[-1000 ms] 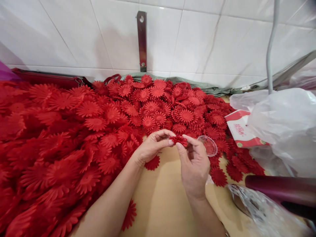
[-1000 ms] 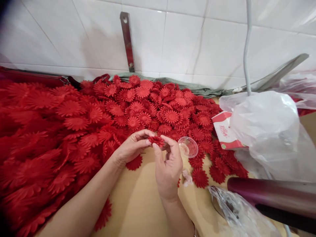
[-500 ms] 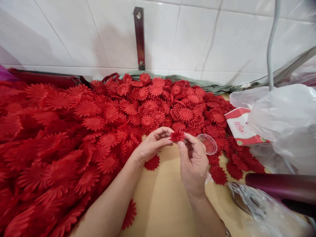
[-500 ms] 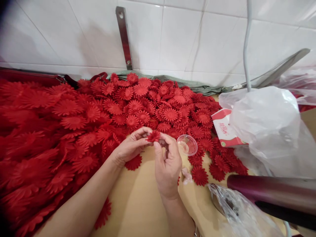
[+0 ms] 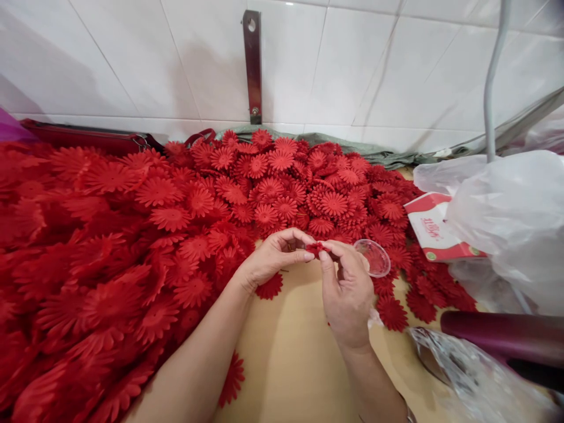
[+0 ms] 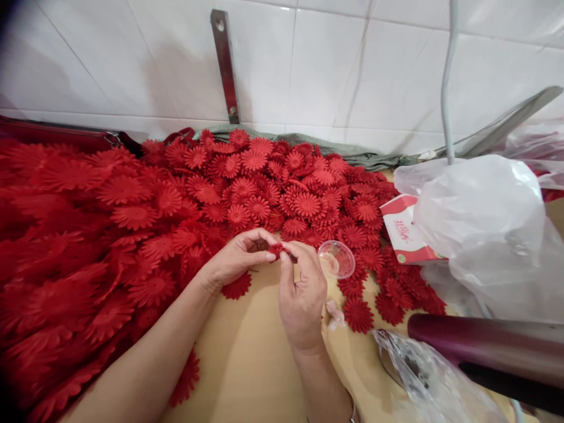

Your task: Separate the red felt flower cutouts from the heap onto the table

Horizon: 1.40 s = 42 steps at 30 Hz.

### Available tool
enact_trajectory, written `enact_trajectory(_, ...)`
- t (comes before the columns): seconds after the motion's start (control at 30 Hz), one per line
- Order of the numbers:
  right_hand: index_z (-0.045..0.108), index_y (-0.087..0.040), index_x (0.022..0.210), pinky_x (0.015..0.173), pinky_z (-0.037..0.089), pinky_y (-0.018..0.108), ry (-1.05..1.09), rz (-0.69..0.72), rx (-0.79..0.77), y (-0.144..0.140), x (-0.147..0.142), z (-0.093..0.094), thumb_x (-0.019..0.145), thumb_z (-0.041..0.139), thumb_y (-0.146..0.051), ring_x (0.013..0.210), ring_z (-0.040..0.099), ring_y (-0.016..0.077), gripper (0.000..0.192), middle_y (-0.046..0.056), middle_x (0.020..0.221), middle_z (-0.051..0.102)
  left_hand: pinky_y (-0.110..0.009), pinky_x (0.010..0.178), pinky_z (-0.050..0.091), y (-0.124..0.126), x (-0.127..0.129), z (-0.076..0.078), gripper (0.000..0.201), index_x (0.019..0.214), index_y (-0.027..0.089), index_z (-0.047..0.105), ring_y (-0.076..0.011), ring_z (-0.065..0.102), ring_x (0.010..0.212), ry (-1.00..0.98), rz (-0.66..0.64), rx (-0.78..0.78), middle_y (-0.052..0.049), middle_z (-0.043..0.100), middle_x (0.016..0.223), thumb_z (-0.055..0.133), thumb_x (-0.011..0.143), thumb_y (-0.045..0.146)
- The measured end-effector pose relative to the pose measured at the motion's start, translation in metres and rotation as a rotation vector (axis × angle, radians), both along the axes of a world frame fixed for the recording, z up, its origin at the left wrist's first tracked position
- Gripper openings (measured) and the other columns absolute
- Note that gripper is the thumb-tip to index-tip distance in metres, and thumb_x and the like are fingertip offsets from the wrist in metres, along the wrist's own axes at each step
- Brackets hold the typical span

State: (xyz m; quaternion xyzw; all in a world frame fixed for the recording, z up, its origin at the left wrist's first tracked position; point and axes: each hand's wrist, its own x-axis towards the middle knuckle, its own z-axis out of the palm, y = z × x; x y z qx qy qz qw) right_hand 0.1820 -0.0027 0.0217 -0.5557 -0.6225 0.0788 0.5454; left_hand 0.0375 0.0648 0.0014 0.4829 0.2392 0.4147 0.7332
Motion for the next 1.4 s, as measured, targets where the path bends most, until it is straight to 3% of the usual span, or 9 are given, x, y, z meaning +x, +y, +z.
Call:
enact_trajectory(0.1,0.067,-0.019,0.115,0.089,0.054,0.032,0.043,0.014,-0.028,-0.0010,-0.0022,-0.0021,0.098,0.058,-0.022,0.099,0.066,0.0171,0.019,0.007,0.110,0.072,-0.026,0.088,0.048,0.0012,0.0020,-0.0035,0.021,0.088,0.016,0.069,-0.0119,0.064,0.091,-0.044,0.072,-0.010,-0.002,0.071,0.098,0.085,0.075,0.022)
enact_trajectory(0.2,0.062,-0.020,0.127,0.085,0.056,0.035,0.153,0.024,-0.069,-0.0013,-0.0059,-0.0053,0.095,0.065,-0.027,0.091,0.066,0.0165,0.033,0.008,0.111,0.069,-0.024,0.080,0.049,0.0006,0.0038,-0.0032,0.026,0.084,0.016,0.065,-0.0105,0.064,0.081,-0.077,0.119,-0.060,0.000,0.071,0.088,0.087,0.074,0.027)
enact_trajectory(0.37,0.069,-0.018,0.107,0.080,0.055,0.033,0.130,-0.014,-0.025,-0.0002,-0.0093,-0.0040,0.090,0.071,-0.022,0.083,0.063,0.0152,0.018,0.006,0.098,0.070,-0.024,0.078,0.051,-0.0015,0.0055,0.0003,0.033,0.082,0.014,0.063,-0.0102,0.064,0.078,-0.073,0.094,-0.134,0.001,0.068,0.081,0.090,0.070,0.029)
enact_trajectory(0.67,0.072,-0.018,0.098,0.082,0.054,0.031,0.174,0.009,-0.054,-0.0012,-0.0048,-0.0001,0.088,0.072,-0.019,0.093,0.066,0.0166,0.010,0.005,0.096,0.073,-0.021,0.076,0.050,0.0020,0.0026,-0.0035,0.035,0.085,0.014,0.067,-0.0095,0.065,0.077,-0.086,0.065,-0.177,0.000,0.071,0.085,0.093,0.064,0.026)
enact_trajectory(0.93,0.071,-0.019,0.094,0.087,0.055,0.035,0.291,0.095,-0.138,-0.0004,-0.0017,-0.0041,0.091,0.068,-0.020,0.097,0.068,0.0175,0.004,0.005,0.097,0.071,-0.026,0.086,0.051,0.0025,0.0000,-0.0040,0.051,0.104,0.020,0.069,-0.0136,0.067,0.093,-0.069,0.014,-0.185,-0.004,0.070,0.110,0.094,0.061,0.016)
enact_trajectory(1.17,0.068,-0.020,0.092,0.085,0.055,0.035,-0.038,0.014,0.050,0.0001,-0.0040,-0.0015,0.092,0.064,-0.013,0.092,0.067,0.0174,0.008,0.005,0.092,0.070,-0.025,0.090,0.049,0.0031,-0.0028,-0.0031,0.042,0.110,0.021,0.073,-0.0163,0.062,0.104,-0.023,0.061,-0.038,-0.005,0.068,0.114,0.089,0.071,0.026)
enact_trajectory(1.27,0.068,-0.019,0.096,0.084,0.055,0.036,-0.064,-0.022,0.050,0.0002,-0.0064,-0.0005,0.090,0.068,-0.016,0.091,0.065,0.0185,0.007,0.006,0.094,0.068,-0.029,0.089,0.051,0.0021,-0.0039,0.0000,0.038,0.110,0.021,0.075,-0.0165,0.065,0.098,-0.029,0.055,-0.093,-0.005,0.071,0.107,0.086,0.075,0.031)
enact_trajectory(1.4,0.066,-0.018,0.118,0.085,0.056,0.038,-0.097,-0.088,0.057,-0.0005,-0.0083,-0.0014,0.091,0.070,-0.027,0.100,0.066,0.0214,0.029,0.012,0.114,0.067,-0.027,0.081,0.054,-0.0002,-0.0036,0.0037,0.028,0.094,0.017,0.075,-0.0136,0.066,0.083,-0.112,0.072,-0.201,-0.002,0.071,0.091,0.088,0.072,0.031)
